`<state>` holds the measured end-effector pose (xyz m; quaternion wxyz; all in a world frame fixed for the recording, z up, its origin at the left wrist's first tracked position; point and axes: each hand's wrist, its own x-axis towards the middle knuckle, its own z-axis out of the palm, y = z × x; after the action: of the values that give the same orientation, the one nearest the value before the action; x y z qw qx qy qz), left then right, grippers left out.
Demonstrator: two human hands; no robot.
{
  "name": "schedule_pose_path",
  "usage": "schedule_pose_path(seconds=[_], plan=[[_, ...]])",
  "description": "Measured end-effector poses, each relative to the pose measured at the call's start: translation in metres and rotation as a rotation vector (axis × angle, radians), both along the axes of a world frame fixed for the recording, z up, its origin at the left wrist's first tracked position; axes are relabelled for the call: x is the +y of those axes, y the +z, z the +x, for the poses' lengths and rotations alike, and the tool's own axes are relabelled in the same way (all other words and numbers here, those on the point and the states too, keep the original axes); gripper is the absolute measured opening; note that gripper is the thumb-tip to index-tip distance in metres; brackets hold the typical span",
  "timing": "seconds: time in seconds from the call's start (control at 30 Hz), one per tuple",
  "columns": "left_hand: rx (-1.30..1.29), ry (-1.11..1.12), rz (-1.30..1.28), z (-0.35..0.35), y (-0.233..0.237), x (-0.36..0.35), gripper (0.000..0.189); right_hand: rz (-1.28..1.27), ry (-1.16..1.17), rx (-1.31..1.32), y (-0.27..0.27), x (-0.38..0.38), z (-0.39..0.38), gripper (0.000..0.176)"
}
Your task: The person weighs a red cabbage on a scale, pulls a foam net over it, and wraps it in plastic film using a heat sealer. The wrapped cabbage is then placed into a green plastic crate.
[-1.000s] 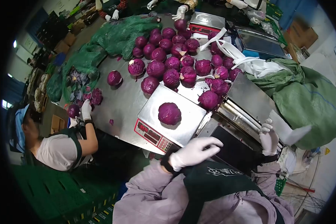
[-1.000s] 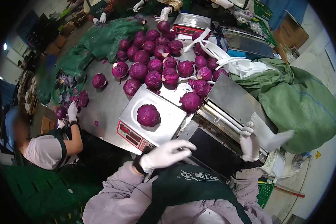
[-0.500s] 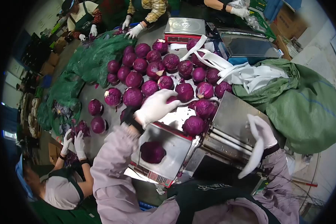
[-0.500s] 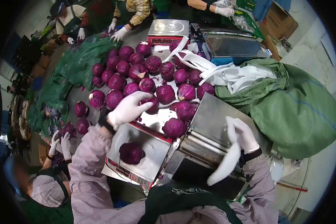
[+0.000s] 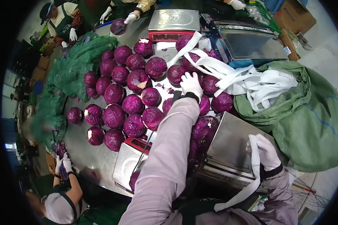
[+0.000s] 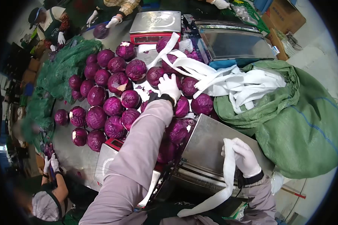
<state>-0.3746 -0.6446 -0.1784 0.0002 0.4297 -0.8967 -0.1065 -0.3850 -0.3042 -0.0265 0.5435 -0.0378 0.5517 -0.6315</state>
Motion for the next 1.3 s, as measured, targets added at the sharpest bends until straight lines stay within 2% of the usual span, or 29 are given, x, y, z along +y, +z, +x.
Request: schedule_pose_path(seconds=[0.07,0.13,0.17,0.3,0.4,0.43,0.47,0.5,0.53,0.67,0.7,0.77,0.83,0.97,1.03,1.07,1.13,1.2,1.23,1.27,1.3], plan=[[-0.005,0.019,-0.057,-0.007,-0.004,-0.006,0.048,-0.007,-0.041,-0.001,-0.001,0.004,0.003,0.017],[-0.06,-0.043,-0.044,-0.003,-0.001,-0.011,0.048,-0.015,-0.033,-0.001,-0.002,0.007,0.006,0.016],[-0.047,-0.067,0.041,0.003,0.006,-0.014,0.07,-0.029,-0.026,0.009,-0.002,0.008,0.008,0.016],[0.157,-0.09,0.215,0.049,0.027,-0.029,0.084,-0.022,-0.046,0.058,0.011,0.017,0.02,0.017],[0.454,-0.206,0.26,0.13,0.06,-0.04,0.083,0.041,-0.039,0.151,0.033,0.019,0.037,0.019],[0.453,-0.151,0.548,0.206,0.094,-0.031,0.079,-0.013,0.018,0.162,0.029,0.029,0.052,0.02],[0.515,-0.139,0.818,0.244,0.126,-0.031,0.076,-0.052,-0.045,0.043,0.022,0.032,0.064,0.021],[0.525,-0.123,0.763,0.287,0.123,-0.028,0.076,-0.077,-0.016,0.059,0.019,0.033,0.08,0.022],[0.57,-0.035,0.856,0.326,0.142,-0.013,0.076,-0.116,0.007,0.091,0.017,0.031,0.093,0.022],[0.735,0.356,0.798,0.458,0.136,0.046,0.071,-0.033,0.076,-0.047,0.011,0.032,0.148,0.029],[0.761,0.424,0.775,0.476,0.128,0.063,0.069,-0.112,0.08,-0.064,0.013,0.03,0.163,0.03],[0.809,0.501,0.705,0.507,0.086,0.087,0.066,-0.113,0.127,-0.103,0.018,0.028,0.188,0.024],[0.897,0.513,0.682,0.522,0.057,0.108,0.062,-0.156,0.201,-0.124,0.026,0.03,0.211,0.019],[0.967,0.577,0.621,0.53,0.048,0.127,0.06,-0.152,0.374,-0.033,0.035,0.044,0.233,0.019],[1.051,0.62,0.597,0.537,0.037,0.129,0.058,-0.15,0.378,0.036,0.038,0.051,0.241,0.019],[1.063,0.615,0.594,0.539,0.037,0.131,0.058,-0.147,0.377,0.093,0.037,0.055,0.245,0.019],[0.943,0.689,0.432,0.541,0.035,0.137,0.053,-0.196,0.354,0.167,0.028,0.062,0.25,0.015],[0.788,0.605,0.137,0.529,0.086,0.165,0.051,-0.214,0.362,0.438,0.028,0.065,0.258,0.012],[0.945,0.476,0.126,0.522,0.086,0.173,0.053,-0.205,0.367,0.558,0.03,0.065,0.263,0.011],[1.185,0.388,0.463,0.503,0.123,0.196,0.047,-0.194,0.374,0.706,0.035,0.062,0.271,0.01],[1.118,0.276,0.716,0.494,0.137,0.213,0.049,-0.197,0.389,0.765,0.034,0.061,0.277,0.009]])
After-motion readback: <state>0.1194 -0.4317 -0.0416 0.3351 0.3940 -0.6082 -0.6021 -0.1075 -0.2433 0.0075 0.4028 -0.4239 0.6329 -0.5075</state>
